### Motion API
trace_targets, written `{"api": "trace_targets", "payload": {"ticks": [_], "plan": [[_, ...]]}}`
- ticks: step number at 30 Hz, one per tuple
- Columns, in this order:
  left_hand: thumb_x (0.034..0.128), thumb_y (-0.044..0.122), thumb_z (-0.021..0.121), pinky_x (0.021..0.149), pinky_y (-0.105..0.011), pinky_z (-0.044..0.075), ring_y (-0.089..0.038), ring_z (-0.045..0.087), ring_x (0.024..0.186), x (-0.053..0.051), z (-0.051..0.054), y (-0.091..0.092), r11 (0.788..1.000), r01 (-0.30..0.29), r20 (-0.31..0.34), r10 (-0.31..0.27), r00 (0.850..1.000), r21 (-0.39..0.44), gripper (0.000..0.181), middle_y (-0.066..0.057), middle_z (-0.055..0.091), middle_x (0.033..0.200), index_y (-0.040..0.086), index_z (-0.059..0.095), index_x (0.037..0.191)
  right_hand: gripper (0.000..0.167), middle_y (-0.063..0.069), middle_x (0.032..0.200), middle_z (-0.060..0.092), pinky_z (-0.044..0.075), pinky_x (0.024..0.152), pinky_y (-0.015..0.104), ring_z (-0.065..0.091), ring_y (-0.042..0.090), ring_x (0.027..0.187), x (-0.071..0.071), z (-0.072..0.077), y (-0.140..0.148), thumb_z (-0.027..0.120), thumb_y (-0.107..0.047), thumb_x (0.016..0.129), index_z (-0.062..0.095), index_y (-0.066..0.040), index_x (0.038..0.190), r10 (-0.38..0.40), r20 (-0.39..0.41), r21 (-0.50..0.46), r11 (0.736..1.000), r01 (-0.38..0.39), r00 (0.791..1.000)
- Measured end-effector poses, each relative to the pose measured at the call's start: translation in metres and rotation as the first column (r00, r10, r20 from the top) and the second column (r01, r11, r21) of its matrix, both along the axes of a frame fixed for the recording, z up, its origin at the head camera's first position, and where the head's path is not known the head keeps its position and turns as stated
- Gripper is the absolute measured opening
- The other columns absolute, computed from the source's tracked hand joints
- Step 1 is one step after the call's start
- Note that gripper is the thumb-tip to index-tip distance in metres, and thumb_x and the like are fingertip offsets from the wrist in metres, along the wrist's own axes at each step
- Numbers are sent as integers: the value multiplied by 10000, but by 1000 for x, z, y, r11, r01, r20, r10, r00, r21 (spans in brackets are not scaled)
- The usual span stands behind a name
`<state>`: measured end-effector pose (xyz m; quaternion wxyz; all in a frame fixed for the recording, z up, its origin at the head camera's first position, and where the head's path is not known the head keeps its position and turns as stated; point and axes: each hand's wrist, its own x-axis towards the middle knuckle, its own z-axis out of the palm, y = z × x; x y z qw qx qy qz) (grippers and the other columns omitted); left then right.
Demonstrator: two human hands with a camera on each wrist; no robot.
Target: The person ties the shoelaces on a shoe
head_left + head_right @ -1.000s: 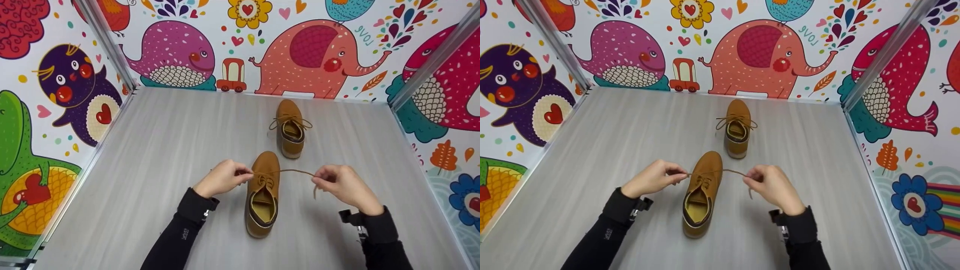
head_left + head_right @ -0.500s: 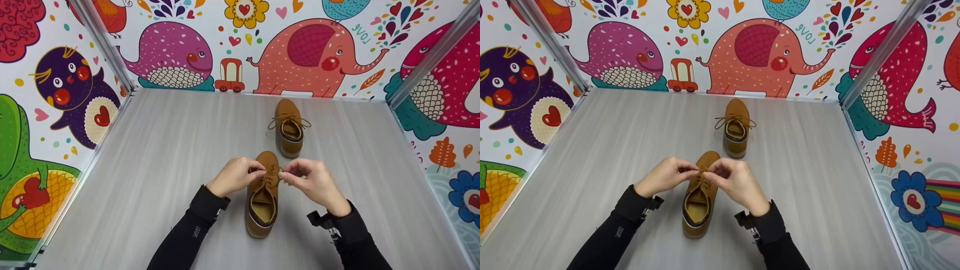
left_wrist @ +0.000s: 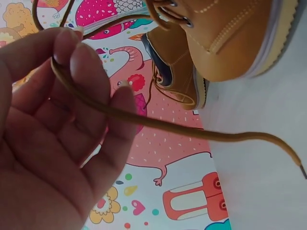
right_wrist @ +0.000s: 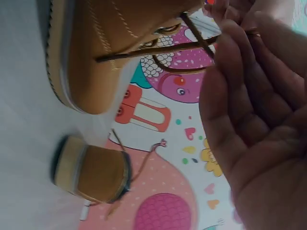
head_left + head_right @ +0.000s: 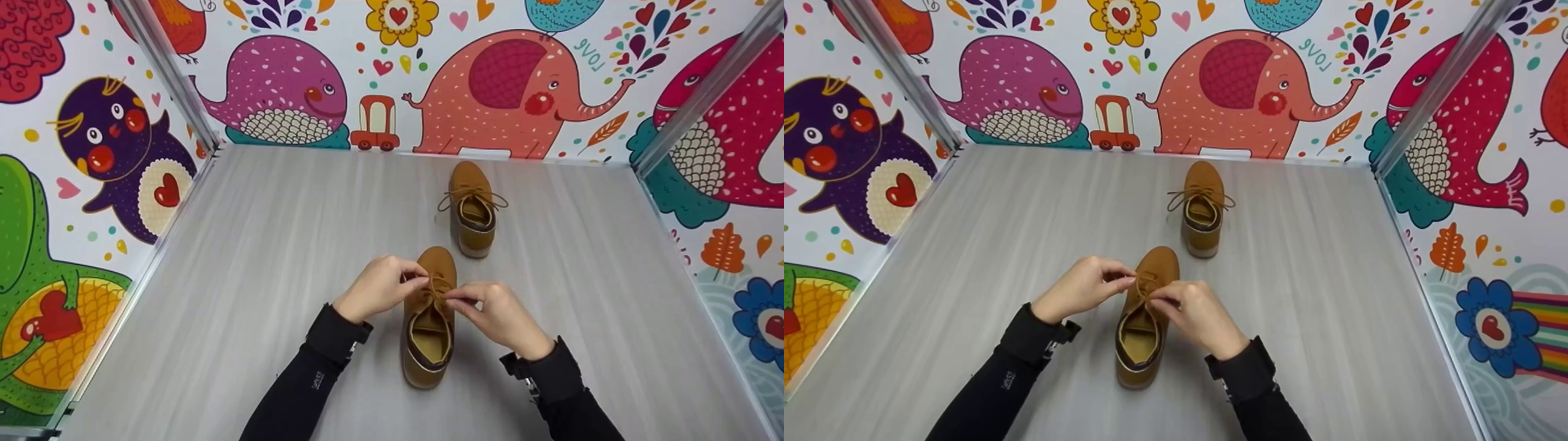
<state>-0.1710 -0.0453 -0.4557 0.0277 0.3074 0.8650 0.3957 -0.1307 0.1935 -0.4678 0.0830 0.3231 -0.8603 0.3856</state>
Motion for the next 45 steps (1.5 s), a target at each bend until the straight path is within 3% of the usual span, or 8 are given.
{"api": "trace_targets", "payload": {"ticks": [5,12,19,27,29,35,38,45], "plan": [[965,215,670,620,-242,469,-58,567,676,1,-3,-6,1000,-4,29,4,1000,-6,151,76,673,802,108,771,997,163,22,884,731,555,659,266,666,91,737,-3,-16,8,745,-39,875,749,-27,1038,-137,36,23,990,136,990],[965,225,667,621,-241,466,-137,599,700,3,-6,-9,1000,-5,43,5,999,1,161,60,675,807,102,767,997,197,10,918,706,548,698,297,667,133,802,-6,-35,0,779,-28,838,739,-76,1025,-99,-34,133,986,102,995],[965,208,667,617,-251,477,-78,573,686,3,-8,-18,999,-31,57,31,998,14,172,56,679,820,77,767,1013,138,-22,873,701,553,681,292,663,114,771,-8,-42,21,791,-24,824,746,-110,921,-176,-84,121,975,185,981],[954,192,680,569,-262,456,-74,551,640,0,-17,-37,995,-103,65,103,993,-7,146,13,689,782,86,772,991,82,94,804,702,527,651,464,664,266,711,-13,-39,90,748,18,827,728,-26,894,-471,-105,230,845,482,876],[945,195,692,593,-268,463,-83,565,665,0,-19,-38,994,-109,54,110,992,-25,130,36,685,788,102,772,990,144,112,787,691,530,641,465,663,274,699,-11,-37,93,749,36,812,729,1,950,-487,-93,251,833,494,869],[936,236,705,655,-271,492,-99,605,732,2,-23,-28,997,-66,65,69,996,-47,149,53,682,813,111,759,996,387,81,897,682,559,679,326,654,165,752,0,-35,42,777,28,795,689,-11,1170,-263,43,225,942,248,964],[938,241,700,662,-259,498,-89,607,746,4,-23,-21,998,-37,82,41,996,-43,155,58,684,834,113,759,1003,332,40,885,673,548,661,286,642,125,741,3,-37,15,792,-12,804,715,-43,1126,-155,-15,212,965,154,988],[941,233,693,641,-250,487,-58,589,704,6,-25,-19,999,-12,73,16,997,-43,135,77,691,847,134,769,990,188,-14,796,641,523,580,295,635,129,679,-1,-48,1,814,16,774,732,-92,904,-114,-301,207,961,182,947]]}}
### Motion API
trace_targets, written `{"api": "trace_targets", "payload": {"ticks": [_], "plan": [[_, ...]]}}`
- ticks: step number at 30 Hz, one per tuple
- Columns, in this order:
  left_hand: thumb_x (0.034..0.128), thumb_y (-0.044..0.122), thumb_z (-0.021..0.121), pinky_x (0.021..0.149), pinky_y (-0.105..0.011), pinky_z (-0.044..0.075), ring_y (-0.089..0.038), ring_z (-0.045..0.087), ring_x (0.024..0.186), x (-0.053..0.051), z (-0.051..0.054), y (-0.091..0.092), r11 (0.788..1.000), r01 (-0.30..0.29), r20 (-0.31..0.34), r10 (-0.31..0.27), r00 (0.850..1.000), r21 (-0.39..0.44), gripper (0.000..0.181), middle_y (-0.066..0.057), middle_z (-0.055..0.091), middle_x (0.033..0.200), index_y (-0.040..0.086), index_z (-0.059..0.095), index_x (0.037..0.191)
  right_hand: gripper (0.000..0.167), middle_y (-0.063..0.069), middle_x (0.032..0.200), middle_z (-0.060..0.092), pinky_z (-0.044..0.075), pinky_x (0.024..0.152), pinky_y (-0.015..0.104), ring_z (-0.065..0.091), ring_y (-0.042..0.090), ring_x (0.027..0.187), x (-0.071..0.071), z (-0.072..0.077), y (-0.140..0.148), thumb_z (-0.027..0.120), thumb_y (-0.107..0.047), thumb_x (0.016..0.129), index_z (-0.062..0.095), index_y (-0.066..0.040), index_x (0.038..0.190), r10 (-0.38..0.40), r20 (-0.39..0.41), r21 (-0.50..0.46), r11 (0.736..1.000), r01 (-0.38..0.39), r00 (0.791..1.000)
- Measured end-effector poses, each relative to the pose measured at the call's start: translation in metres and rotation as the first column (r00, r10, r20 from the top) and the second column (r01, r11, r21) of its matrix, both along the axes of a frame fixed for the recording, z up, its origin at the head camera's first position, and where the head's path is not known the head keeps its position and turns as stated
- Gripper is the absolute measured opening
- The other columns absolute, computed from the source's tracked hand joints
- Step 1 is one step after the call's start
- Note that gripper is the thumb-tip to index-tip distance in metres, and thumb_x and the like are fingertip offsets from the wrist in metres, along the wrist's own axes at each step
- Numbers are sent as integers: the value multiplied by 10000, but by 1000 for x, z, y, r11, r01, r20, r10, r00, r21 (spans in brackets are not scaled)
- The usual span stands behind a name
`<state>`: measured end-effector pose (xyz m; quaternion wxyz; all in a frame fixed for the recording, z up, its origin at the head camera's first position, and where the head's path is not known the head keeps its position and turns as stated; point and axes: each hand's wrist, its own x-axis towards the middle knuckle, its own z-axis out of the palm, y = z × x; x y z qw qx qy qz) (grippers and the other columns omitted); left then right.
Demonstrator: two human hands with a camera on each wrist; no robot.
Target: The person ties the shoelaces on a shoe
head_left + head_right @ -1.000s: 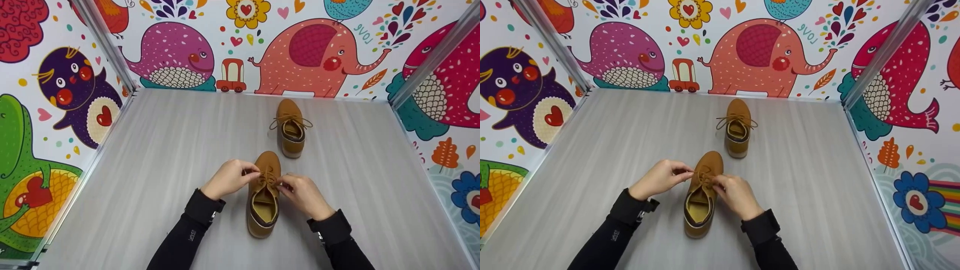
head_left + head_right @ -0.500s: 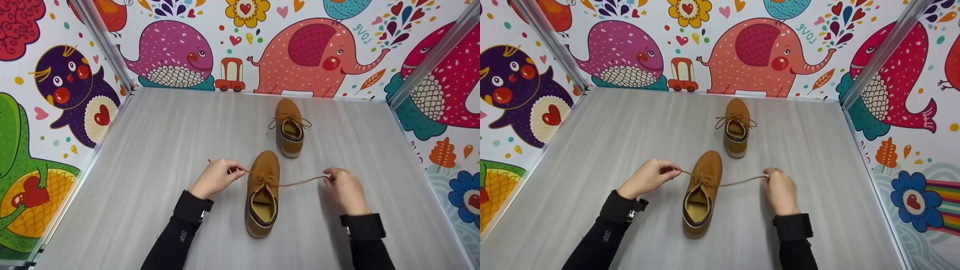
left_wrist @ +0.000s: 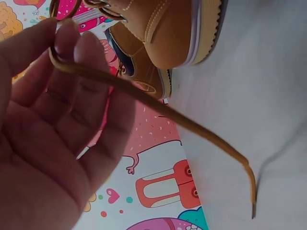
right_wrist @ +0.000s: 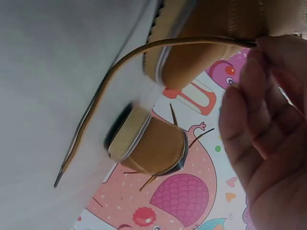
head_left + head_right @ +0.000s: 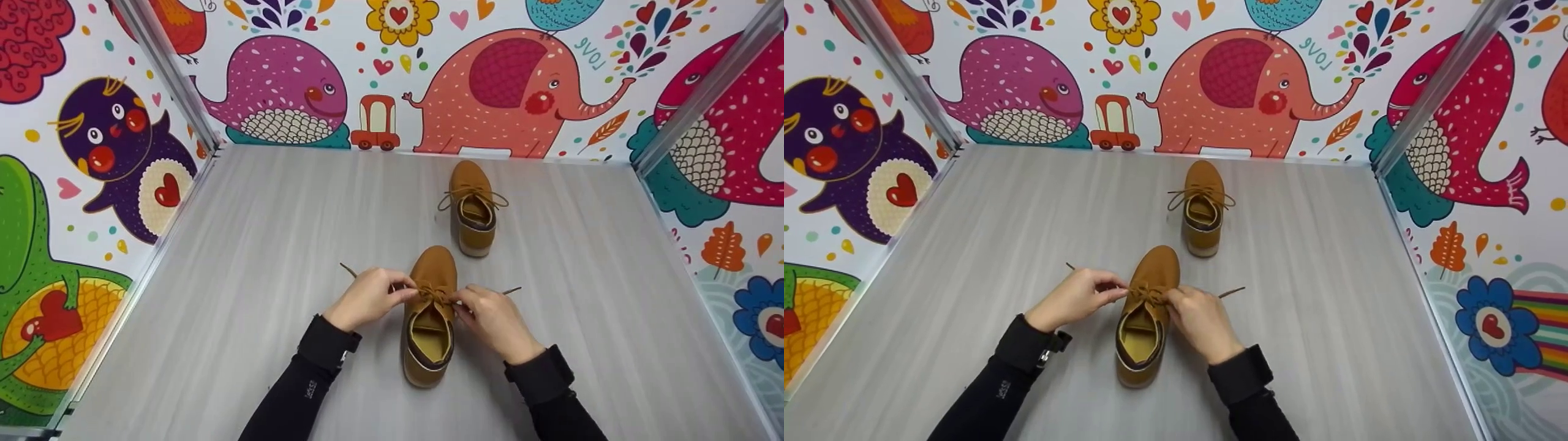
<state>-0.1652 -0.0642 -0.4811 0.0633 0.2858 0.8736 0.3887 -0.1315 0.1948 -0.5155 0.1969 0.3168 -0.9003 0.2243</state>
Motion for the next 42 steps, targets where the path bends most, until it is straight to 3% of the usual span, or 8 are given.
{"api": "trace_targets", "payload": {"ticks": [13,18,22,26,32,34,37,42], "plan": [[852,236,761,751,-345,465,-180,567,786,-1,-13,-16,993,-95,-237,76,969,-71,108,23,634,788,133,791,860,173,-9,765,697,537,585,323,661,153,655,2,-7,38,799,27,756,707,-115,790,-166,58,-22,986,167,985],[920,231,715,639,-285,496,-64,609,635,1,-20,-12,992,-123,-62,123,991,-3,138,29,702,747,113,787,929,143,-7,747,707,535,568,327,663,139,630,5,-11,37,772,-4,799,689,-119,816,-168,82,-55,983,173,982],[955,249,678,592,-268,503,-45,604,603,3,-26,-7,973,-198,59,192,980,115,178,13,708,744,98,770,937,121,0,733,710,535,563,315,661,123,617,7,-12,36,756,-18,820,678,-108,840,-172,129,-85,979,184,977],[928,232,716,687,-289,545,-122,683,748,1,-28,2,896,-321,218,262,940,308,178,-48,740,851,64,759,970,127,-33,712,697,501,530,275,619,69,586,8,-12,35,734,-5,831,665,-109,857,-163,172,-99,978,182,971],[884,30,737,739,-340,576,-245,705,792,-17,-23,17,624,-520,562,152,813,584,252,-234,703,955,-76,554,1021,142,-30,728,706,507,543,275,635,67,613,8,-12,33,725,0,836,656,-120,868,-166,195,-121,974,192,967],[889,4,721,719,-324,578,-248,709,782,-23,-18,21,562,-569,625,113,772,601,269,-261,691,993,-40,492,1023,141,-20,737,712,517,555,284,651,81,628,7,-11,33,728,-4,840,656,-121,872,-171,190,-124,973,196,967],[912,12,695,709,-308,574,-245,717,787,-32,-8,28,545,-580,660,64,749,605,249,-270,683,1065,-12,478,1033,134,-12,752,715,530,576,306,668,104,653,7,-10,33,727,-4,838,659,-115,867,-177,177,-127,971,201,968],[948,33,655,757,-333,560,-231,712,783,-42,11,45,620,-439,557,4,830,650,217,-217,694,1112,-42,503,1084,125,6,799,728,550,627,343,697,140,723,5,-9,33,734,-15,834,667,-115,868,-181,157,-136,970,203,971]]}}
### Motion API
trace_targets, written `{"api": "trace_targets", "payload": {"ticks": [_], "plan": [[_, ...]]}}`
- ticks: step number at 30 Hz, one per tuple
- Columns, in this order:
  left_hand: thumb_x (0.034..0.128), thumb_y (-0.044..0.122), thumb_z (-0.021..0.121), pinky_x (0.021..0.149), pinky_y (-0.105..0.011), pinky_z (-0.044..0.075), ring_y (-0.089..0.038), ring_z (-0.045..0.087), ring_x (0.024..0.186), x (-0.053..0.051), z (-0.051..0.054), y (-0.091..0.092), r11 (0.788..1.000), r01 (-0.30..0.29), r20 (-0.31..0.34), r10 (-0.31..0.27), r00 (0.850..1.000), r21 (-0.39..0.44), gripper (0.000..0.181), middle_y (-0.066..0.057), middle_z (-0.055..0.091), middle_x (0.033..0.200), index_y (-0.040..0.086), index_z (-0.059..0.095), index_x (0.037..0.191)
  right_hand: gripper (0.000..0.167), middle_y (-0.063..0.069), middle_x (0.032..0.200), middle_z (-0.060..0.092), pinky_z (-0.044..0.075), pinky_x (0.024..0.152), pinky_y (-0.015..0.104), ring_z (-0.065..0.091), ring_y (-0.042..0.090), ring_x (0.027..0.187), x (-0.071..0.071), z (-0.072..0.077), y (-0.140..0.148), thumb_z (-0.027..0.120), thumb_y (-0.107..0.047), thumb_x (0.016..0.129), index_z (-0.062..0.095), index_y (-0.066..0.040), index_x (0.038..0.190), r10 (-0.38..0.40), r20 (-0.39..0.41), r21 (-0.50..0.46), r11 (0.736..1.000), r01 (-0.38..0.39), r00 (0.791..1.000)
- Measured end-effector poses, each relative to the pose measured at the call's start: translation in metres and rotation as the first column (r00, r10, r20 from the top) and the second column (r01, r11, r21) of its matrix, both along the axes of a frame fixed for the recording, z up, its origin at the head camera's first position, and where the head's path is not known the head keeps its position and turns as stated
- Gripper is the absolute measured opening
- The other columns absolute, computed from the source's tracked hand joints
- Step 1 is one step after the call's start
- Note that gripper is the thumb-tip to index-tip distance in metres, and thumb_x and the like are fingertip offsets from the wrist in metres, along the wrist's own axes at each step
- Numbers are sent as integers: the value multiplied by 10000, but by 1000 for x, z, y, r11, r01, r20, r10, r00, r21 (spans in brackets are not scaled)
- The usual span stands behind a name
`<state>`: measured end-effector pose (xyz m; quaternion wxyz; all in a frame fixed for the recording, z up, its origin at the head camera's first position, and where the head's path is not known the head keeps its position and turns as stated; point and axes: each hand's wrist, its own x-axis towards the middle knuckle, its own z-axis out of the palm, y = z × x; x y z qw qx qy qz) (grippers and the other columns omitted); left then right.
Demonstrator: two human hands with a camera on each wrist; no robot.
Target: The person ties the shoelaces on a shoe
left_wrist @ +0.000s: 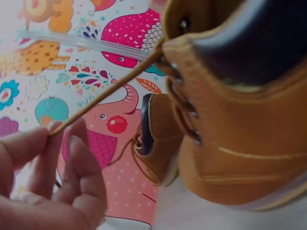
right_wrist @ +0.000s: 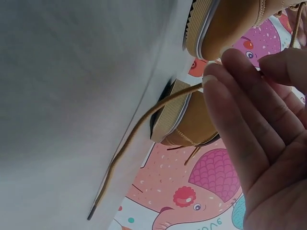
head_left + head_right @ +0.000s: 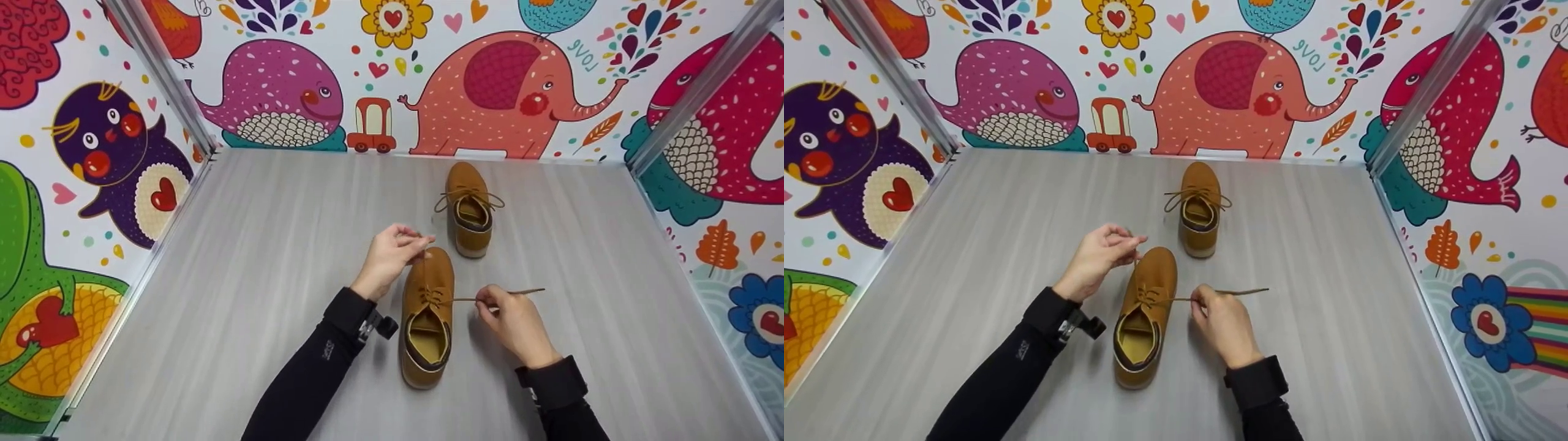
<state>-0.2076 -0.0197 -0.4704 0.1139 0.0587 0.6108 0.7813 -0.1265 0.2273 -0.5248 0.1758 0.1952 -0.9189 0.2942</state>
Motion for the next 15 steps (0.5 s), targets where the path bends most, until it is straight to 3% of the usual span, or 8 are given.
{"api": "trace_targets", "payload": {"ticks": [2,4,5,8,9,10,15], "plan": [[946,70,671,758,-331,551,-234,702,764,-2,3,4,996,43,-30,-45,999,-77,265,-207,702,1095,-50,516,1125,125,16,823,737,557,643,348,709,147,751,-1,0,-1,737,-24,842,667,-121,877,7,-8,-3,1000,-7,1000],[942,137,693,738,-317,543,-221,680,747,-3,2,5,968,85,-16,-91,996,-234,342,-178,707,1065,-41,526,1181,132,21,838,742,560,650,350,714,149,767,-1,1,-1,742,-23,845,667,-123,888,17,-16,-7,1000,-17,1000],[936,177,705,728,-312,538,-208,664,743,-1,0,4,937,109,4,-115,993,-332,383,-158,701,1044,-28,533,1210,133,26,840,743,560,652,348,715,147,768,-1,0,-2,743,-24,848,667,-124,892,22,-17,-10,1000,-22,1000],[913,272,731,705,-310,523,-184,625,765,5,-8,-3,811,181,66,-174,983,-557,474,-99,662,1005,-10,554,1251,157,17,823,740,557,642,341,707,133,748,-1,-1,-1,756,-8,835,671,-126,893,24,-15,-14,1000,-24,1000],[914,288,728,724,-315,526,-181,620,792,8,-11,-6,783,188,71,-181,981,-594,483,-85,648,1016,-13,561,1254,164,8,811,736,553,634,338,701,125,734,-1,-1,-1,760,-3,828,671,-128,889,21,-13,-15,1000,-22,1000],[914,301,728,736,-310,524,-184,620,825,11,-12,-8,768,185,70,-181,981,-613,485,-91,639,1019,-15,571,1247,167,-3,800,731,549,628,332,693,116,720,0,-1,-1,760,-1,826,671,-128,886,19,-10,-14,1000,-19,1000],[921,256,718,747,-322,520,-209,615,860,24,-18,-16,813,119,12,-137,991,-569,338,-80,649,976,-21,657,1105,144,-60,748,695,525,584,306,646,78,655,-1,-1,1,734,-2,833,665,-125,863,8,-5,-9,1000,-8,1000]]}}
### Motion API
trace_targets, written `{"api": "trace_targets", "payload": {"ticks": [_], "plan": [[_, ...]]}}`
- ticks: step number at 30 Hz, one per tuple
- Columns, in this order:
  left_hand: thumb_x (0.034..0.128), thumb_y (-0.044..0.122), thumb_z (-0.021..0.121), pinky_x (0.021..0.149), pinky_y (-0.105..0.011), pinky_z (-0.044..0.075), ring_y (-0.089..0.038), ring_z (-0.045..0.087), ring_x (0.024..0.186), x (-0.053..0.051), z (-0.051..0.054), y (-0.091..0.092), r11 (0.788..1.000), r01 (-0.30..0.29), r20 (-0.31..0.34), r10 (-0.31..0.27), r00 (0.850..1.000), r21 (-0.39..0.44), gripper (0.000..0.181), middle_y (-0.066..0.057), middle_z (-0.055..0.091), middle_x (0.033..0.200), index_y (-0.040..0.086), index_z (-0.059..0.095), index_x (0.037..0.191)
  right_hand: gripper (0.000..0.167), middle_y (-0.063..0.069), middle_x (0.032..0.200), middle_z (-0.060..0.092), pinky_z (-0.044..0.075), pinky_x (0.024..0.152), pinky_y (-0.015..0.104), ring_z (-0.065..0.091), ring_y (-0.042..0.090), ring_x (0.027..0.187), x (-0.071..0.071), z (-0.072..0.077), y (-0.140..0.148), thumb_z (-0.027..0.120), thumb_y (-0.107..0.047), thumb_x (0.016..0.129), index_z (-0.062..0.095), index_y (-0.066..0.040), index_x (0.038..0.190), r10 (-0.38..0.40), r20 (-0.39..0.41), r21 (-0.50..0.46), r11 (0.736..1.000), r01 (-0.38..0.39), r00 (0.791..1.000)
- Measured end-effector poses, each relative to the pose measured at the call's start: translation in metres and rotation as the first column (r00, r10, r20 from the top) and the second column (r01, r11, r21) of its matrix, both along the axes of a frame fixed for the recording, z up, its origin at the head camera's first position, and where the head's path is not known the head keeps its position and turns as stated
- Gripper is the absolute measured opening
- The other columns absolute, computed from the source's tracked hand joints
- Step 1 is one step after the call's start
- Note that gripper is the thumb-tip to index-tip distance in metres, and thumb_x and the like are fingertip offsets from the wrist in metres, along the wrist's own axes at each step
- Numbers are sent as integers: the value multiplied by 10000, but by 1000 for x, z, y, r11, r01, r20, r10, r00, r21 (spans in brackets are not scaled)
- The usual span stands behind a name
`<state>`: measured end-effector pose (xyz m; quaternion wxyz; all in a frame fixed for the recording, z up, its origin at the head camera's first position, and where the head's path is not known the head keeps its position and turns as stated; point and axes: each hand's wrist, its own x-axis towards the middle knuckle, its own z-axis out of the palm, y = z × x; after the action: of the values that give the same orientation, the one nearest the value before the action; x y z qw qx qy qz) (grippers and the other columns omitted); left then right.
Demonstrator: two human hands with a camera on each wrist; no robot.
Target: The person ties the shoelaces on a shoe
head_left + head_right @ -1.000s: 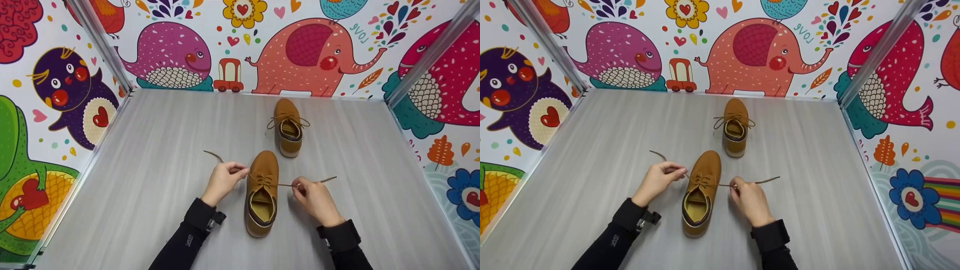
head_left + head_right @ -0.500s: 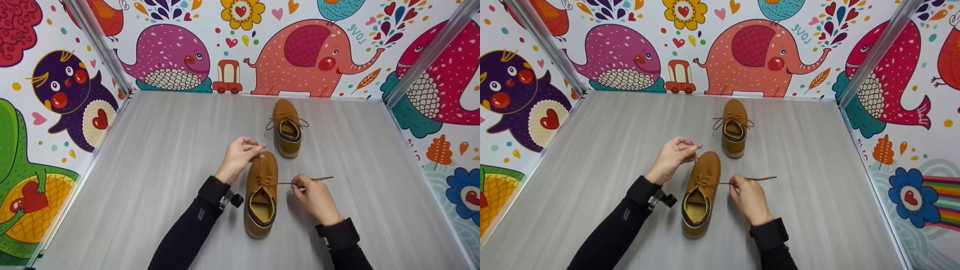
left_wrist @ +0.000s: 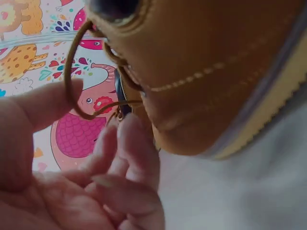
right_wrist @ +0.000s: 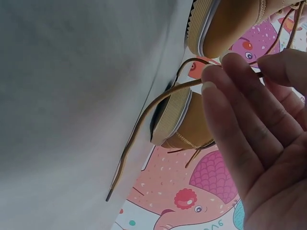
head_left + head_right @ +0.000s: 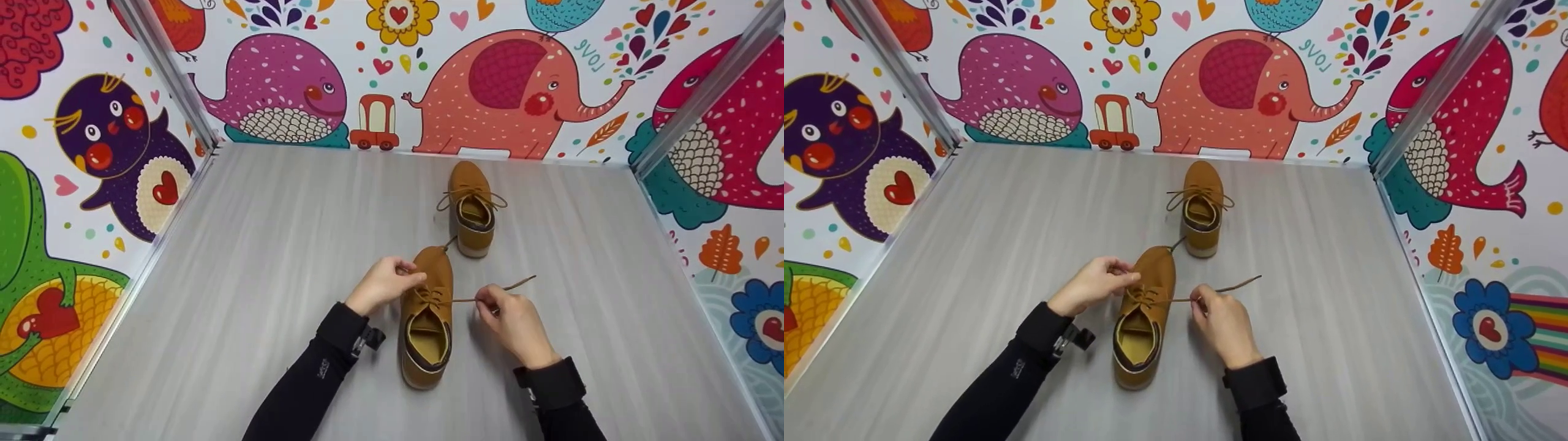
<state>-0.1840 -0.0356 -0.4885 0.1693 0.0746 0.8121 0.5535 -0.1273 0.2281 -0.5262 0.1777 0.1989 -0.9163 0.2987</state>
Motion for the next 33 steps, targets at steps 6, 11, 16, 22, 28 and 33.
{"api": "trace_targets", "payload": {"ticks": [6,11,16,22,28,33], "plan": [[978,181,647,696,-331,510,-223,639,771,7,-6,-7,959,-46,47,34,998,279,226,-81,728,885,-35,711,1007,121,-37,716,691,519,562,314,641,89,621,-1,1,2,733,-18,836,667,-116,861,-49,5,-4,999,49,999],[995,194,615,553,-209,377,-154,588,657,6,-7,-12,922,-91,60,73,995,376,276,-58,738,843,-62,704,1047,106,-21,692,684,507,538,325,628,103,588,-4,2,4,736,-21,852,656,-89,861,-118,15,-10,993,118,993],[958,151,668,526,-186,380,-92,512,577,3,-9,-9,910,-137,101,105,989,391,271,-40,714,749,-110,691,1031,101,-21,651,668,484,498,322,600,94,533,-5,3,3,718,-19,860,644,-82,888,-161,9,-37,986,162,987],[923,126,704,485,-167,352,-64,462,534,4,-10,-4,914,-187,122,152,981,361,240,-6,678,677,-104,715,992,120,-14,680,697,488,520,332,622,97,559,-7,4,-2,707,-9,862,637,-89,918,-187,-12,-107,977,185,982],[917,100,701,477,-161,342,-45,449,521,3,-11,0,912,-207,125,173,977,354,193,-4,665,671,-83,730,968,133,-6,817,738,544,616,277,711,138,737,-7,4,-3,721,9,851,662,-81,928,-190,-8,-194,963,185,982],[899,91,718,452,-166,315,-53,462,513,5,-12,1,930,-205,112,178,978,307,125,-10,667,666,-28,756,913,161,51,966,750,571,700,306,723,208,892,-9,6,-4,702,44,854,689,-50,983,-171,-4,-277,947,163,985]]}}
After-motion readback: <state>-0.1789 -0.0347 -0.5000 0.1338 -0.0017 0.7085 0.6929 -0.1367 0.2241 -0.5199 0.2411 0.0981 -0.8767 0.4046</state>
